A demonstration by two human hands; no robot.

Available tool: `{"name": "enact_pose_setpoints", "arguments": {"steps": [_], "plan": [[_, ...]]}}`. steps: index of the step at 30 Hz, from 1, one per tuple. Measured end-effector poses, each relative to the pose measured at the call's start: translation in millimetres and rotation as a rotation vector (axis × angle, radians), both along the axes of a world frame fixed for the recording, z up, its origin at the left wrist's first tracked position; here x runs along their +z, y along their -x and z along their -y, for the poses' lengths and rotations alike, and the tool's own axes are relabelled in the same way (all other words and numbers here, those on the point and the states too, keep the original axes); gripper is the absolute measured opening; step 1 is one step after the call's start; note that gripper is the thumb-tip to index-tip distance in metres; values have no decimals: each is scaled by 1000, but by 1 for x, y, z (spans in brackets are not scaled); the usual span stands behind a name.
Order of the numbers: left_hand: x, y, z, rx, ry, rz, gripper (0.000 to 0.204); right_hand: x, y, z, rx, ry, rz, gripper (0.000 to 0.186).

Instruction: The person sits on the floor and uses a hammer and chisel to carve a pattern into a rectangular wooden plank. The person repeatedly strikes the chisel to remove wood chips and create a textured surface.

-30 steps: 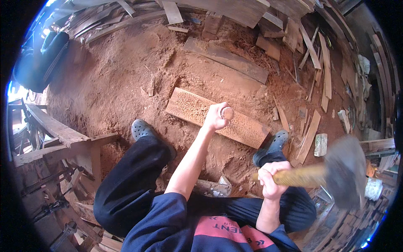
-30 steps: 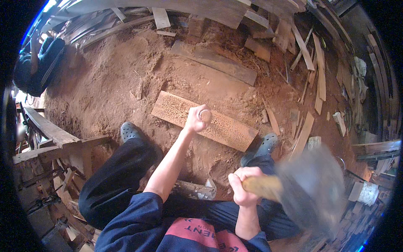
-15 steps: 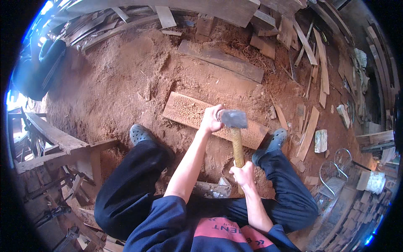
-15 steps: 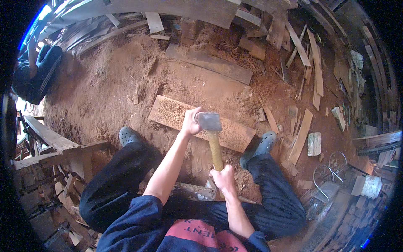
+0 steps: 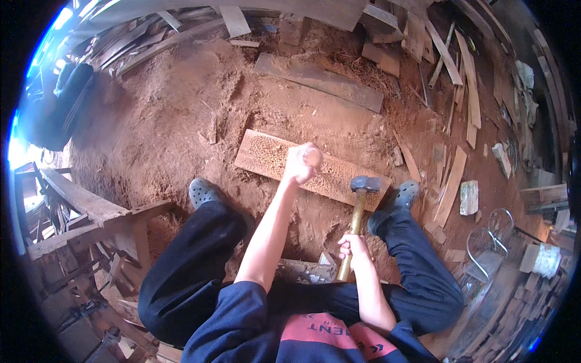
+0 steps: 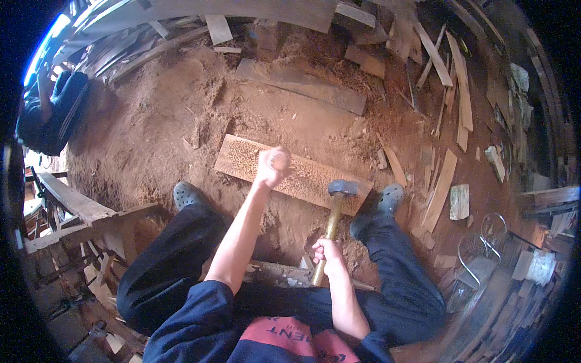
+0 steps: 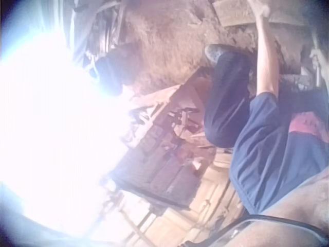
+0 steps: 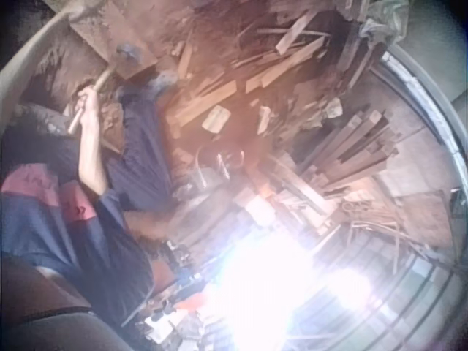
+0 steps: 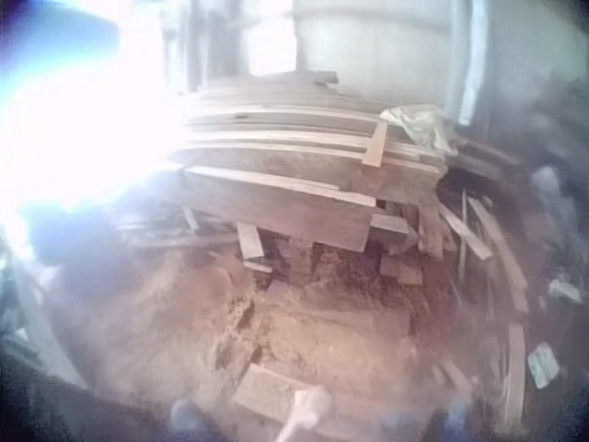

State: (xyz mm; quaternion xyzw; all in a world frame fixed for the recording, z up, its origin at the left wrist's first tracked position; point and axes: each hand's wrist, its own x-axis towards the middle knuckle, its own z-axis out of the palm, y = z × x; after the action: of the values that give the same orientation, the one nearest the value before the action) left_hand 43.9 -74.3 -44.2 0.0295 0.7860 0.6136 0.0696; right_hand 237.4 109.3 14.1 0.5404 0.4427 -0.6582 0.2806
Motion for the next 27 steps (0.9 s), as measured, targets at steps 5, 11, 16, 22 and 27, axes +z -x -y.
{"name": "enact_pose_setpoints", "arguments": {"steps": [5,11,16,22,27], "plan": [[-18,17,43,146,-761,2,20,-6,0,-1,-84,142,8,27],[-10,9,37,238,-857,48,24,-7,2,5,-27,115,20,21],[-18,-9,9,110,-133,-352,16,-26,-1,16,-15,66,28,18],[23,-10,-14,66,-55,-113,17,-25,-5,9,-41,70,0,17],[-5,9,26,427,-758,63,21,-29,-8,-1,-12,178,2,24]]}}
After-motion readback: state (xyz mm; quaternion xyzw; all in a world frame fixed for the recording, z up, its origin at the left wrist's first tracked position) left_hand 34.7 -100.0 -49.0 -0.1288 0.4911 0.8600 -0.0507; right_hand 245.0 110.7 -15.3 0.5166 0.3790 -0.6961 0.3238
